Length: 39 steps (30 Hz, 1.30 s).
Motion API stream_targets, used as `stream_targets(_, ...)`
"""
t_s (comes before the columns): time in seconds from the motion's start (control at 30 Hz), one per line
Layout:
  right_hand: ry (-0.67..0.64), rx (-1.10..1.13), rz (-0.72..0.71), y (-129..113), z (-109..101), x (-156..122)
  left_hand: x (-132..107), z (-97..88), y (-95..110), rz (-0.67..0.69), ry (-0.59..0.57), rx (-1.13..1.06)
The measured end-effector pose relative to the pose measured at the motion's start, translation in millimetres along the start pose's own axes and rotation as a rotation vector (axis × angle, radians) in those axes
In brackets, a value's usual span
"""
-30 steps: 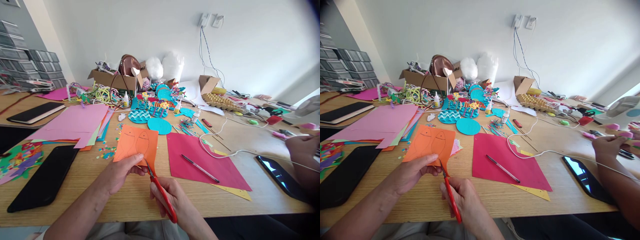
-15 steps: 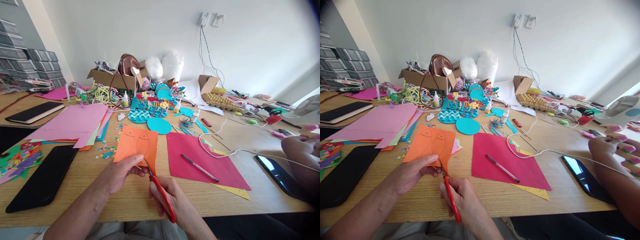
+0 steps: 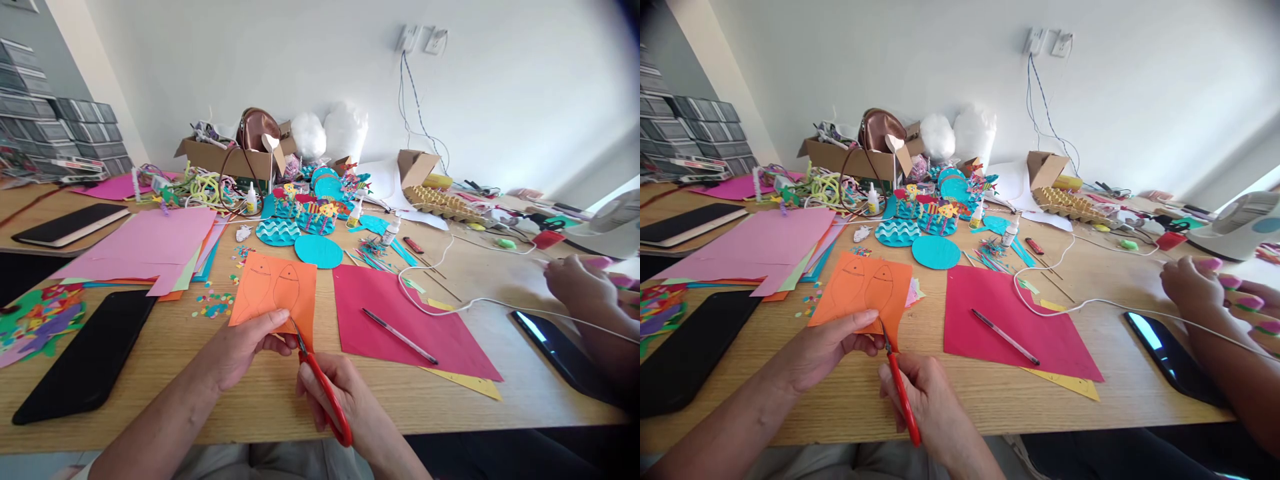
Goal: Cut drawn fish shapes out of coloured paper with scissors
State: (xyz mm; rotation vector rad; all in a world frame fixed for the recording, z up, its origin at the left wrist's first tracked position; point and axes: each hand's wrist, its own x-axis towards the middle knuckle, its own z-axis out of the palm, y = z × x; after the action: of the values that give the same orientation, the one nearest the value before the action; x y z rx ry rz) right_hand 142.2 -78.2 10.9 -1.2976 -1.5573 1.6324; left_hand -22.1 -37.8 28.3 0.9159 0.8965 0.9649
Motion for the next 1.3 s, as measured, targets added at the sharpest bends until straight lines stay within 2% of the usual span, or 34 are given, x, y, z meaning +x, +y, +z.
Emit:
stream_targets(0.43,0.002,-0.011,0.004,8.3,-1.9,1.9,-1.4,0.1,-1.5,-0.015,0.039,-0.009)
stream_targets(0.63,0.017,-0.077,0.008,10.8,-9.2,-0.8,-9.6,-17.5,6.4,0.027,-0.001,-0.085)
stream_targets(0.73,0.008,-0.156,-0.017,9.7,-14.2,-2.7,-10.2,-28.7,16.7,0.008,0.031,-0.170)
stream_targets(0.87,-0.022,-0.200,-0.017,6.0,-18.7,-4.3,-5.2,-36.2,26.1,-0.031,0.036,-0.090)
stream_targets(1.0,-0.033,-0.166,-0.006,5.0,-17.2,-5.0,0.5,-33.0,23.6,-0.064,0.002,-0.026)
stream_targets(1.1,-0.008,-0.067,-0.010,5.1,-10.7,-7.2,0.5,-25.8,17.3,-0.034,0.004,-0.055)
stream_targets(1.2,-0.015,0.090,-0.019,5.3,-1.6,-10.0,-3.0,-15.8,10.8,0.004,0.050,-0.082)
stream_targets(1.3,-0.014,0.185,-0.089,7.1,5.9,-10.4,-7.1,-5.6,5.1,0.073,0.114,-0.085)
